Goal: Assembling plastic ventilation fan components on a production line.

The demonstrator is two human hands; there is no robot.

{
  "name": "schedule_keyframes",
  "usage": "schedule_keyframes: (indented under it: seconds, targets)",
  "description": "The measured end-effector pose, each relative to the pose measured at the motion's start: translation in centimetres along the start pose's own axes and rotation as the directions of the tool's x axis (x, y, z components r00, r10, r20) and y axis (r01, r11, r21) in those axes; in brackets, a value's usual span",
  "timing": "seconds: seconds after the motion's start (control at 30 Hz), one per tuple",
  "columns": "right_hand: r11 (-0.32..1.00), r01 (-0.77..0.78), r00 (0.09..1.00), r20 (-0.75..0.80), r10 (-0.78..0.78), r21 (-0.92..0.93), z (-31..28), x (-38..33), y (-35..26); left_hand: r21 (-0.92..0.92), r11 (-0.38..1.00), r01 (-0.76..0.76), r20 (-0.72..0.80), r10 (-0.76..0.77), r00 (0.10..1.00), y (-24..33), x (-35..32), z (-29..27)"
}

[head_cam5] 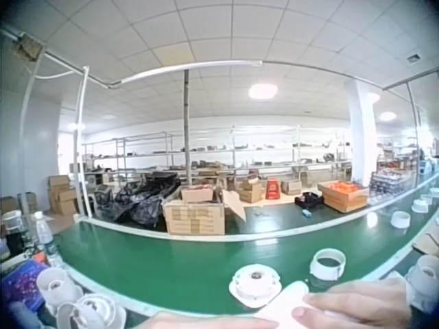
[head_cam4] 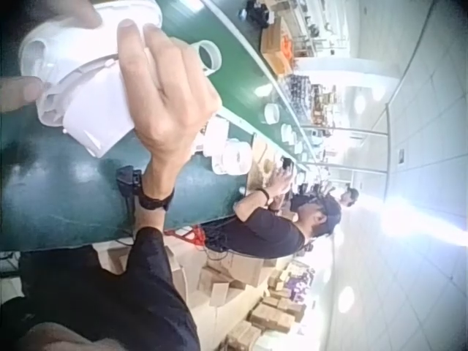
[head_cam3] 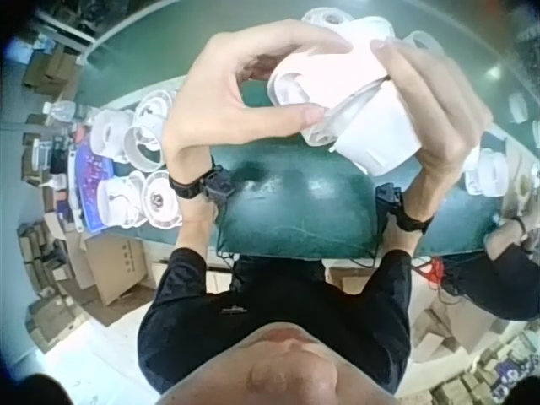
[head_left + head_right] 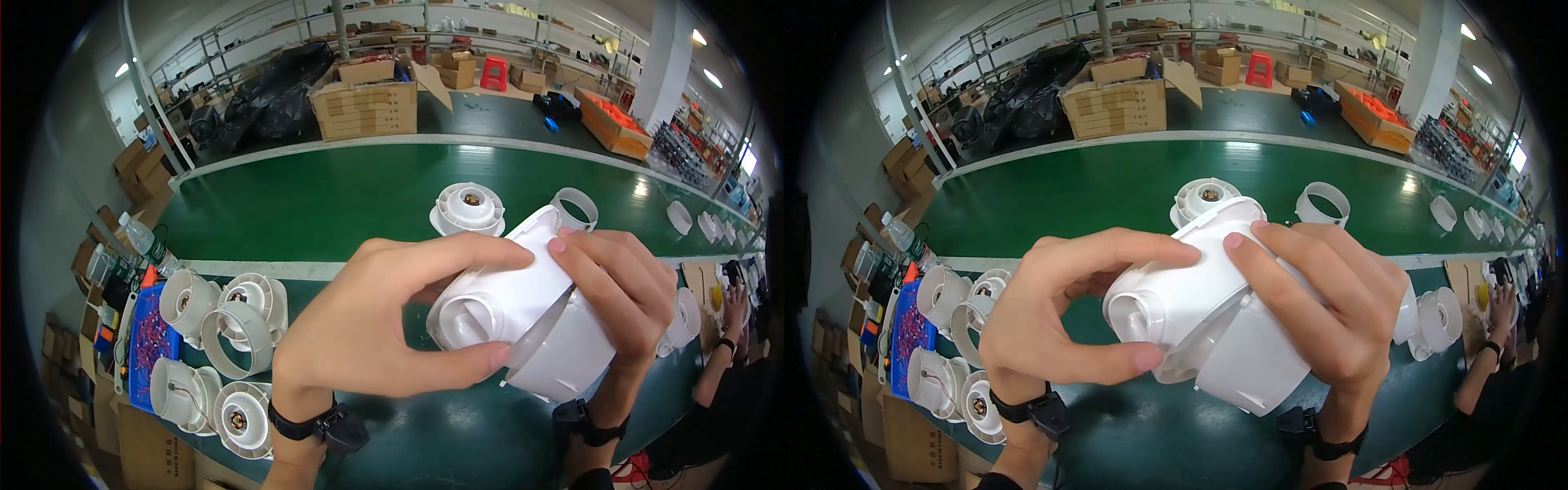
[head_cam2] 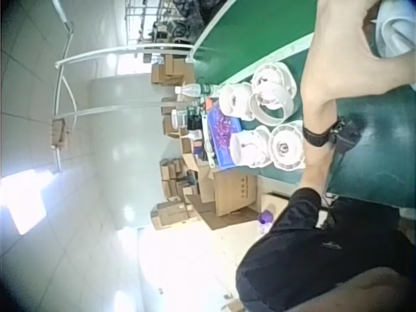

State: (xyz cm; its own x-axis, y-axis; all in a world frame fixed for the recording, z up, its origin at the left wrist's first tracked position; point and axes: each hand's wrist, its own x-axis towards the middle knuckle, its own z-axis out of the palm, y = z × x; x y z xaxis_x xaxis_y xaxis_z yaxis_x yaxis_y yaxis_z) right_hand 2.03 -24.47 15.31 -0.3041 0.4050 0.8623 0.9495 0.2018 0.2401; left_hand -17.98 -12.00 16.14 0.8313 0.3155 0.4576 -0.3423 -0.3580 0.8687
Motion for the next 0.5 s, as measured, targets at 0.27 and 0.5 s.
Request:
schedule_keyframes:
  seconds: [0.27, 0.5]
  targets:
    - [0.998, -0.031, 0.999, -0.021, 0.030, -0.046, -0.4, 0.2, 0.1, 0.266, 0.954, -0.137, -0.051, 0.155, 0.987, -0.9, 1.0, 1.0]
    - [0.999, -0.046, 0.998, 0.049, 0.047, -0.005, -0.7, 0.1, -0.1, 0.150, 0.971, 0.187, -0.115, -0.170, 0.979, -0.4, 1.0, 0.9]
